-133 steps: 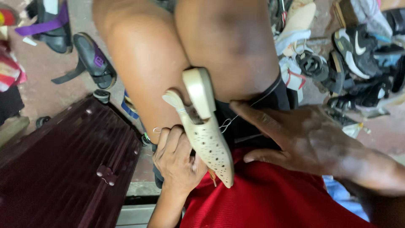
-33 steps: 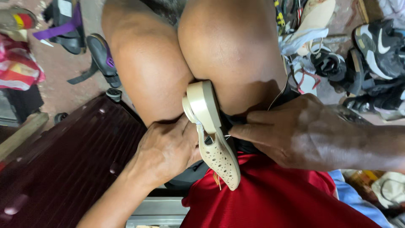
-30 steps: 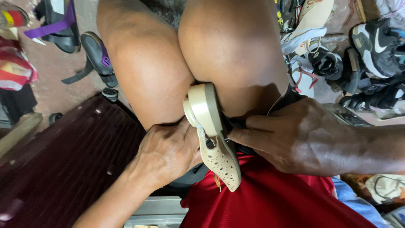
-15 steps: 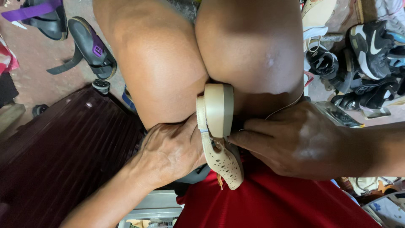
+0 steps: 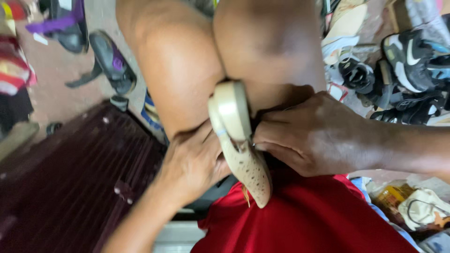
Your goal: The person sits on the floor of a shoe workshop holding a beige wedge sandal on their lap and hand-sews the perforated upper to the sole using a needle and thread, pulling stitches tight and working around the shoe edge.
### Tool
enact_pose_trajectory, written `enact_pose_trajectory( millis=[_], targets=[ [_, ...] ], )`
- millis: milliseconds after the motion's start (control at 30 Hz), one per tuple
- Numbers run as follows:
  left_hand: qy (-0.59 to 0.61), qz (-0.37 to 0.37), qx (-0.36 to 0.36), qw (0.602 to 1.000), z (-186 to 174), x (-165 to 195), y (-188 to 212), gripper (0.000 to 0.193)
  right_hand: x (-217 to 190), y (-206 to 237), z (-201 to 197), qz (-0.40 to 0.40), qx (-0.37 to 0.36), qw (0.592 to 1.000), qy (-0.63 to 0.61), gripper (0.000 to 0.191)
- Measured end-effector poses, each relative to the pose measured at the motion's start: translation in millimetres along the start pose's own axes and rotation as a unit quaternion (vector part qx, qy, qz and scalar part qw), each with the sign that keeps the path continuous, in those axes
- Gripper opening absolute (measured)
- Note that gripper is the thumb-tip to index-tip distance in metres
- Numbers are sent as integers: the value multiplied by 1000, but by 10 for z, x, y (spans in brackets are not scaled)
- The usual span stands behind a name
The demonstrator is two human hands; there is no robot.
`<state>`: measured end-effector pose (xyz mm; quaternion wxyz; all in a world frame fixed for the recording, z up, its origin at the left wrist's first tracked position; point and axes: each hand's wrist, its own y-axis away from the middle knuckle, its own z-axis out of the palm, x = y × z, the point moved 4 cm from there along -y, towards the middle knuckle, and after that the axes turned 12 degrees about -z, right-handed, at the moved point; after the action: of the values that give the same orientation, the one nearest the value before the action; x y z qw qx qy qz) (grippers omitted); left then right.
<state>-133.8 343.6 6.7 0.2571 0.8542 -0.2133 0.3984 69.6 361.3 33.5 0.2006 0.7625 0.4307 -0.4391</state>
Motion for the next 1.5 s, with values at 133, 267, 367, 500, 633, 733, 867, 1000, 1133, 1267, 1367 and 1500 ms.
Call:
enact_pose_trajectory(
  millis=[133,267,367,500,633,733,867,1000,1133,1267,1367,1500],
  targets=[
    [42,-102,24,994,76,17,289,32,-29,44,-75,5,29,998,-52,12],
    [271,-199,94,937,204,-95,656,16,-24,108,-11,34,18,998,-53,9],
    [483,-221,182,827,248,-318,862,7,-3,205,-10,72,6,996,-54,11],
    [358,-354,316,804,-72,-644,1076,7,6,265,-28,87,19,995,-52,13],
    [-81,-224,385,892,-338,-208,1009,19,-1,232,8,109,14,991,-79,13],
    [46,-130,260,956,-82,88,795,33,-48,184,27,111,27,991,-66,13],
    [44,-84,193,977,237,114,699,18,-99,140,55,107,20,992,-56,12],
    [510,-114,214,825,332,-196,902,10,-152,132,40,98,34,995,-11,12],
    [807,-103,168,556,403,-258,964,9,-178,125,84,159,10,987,-12,13],
    [349,-262,185,880,337,-65,794,23,-236,111,88,186,7,982,-7,14],
    [212,-255,148,932,248,83,624,21,-300,88,62,130,44,990,16,12],
    [190,-228,109,949,134,206,521,18,-309,120,85,98,66,993,13,11]
  ],
)
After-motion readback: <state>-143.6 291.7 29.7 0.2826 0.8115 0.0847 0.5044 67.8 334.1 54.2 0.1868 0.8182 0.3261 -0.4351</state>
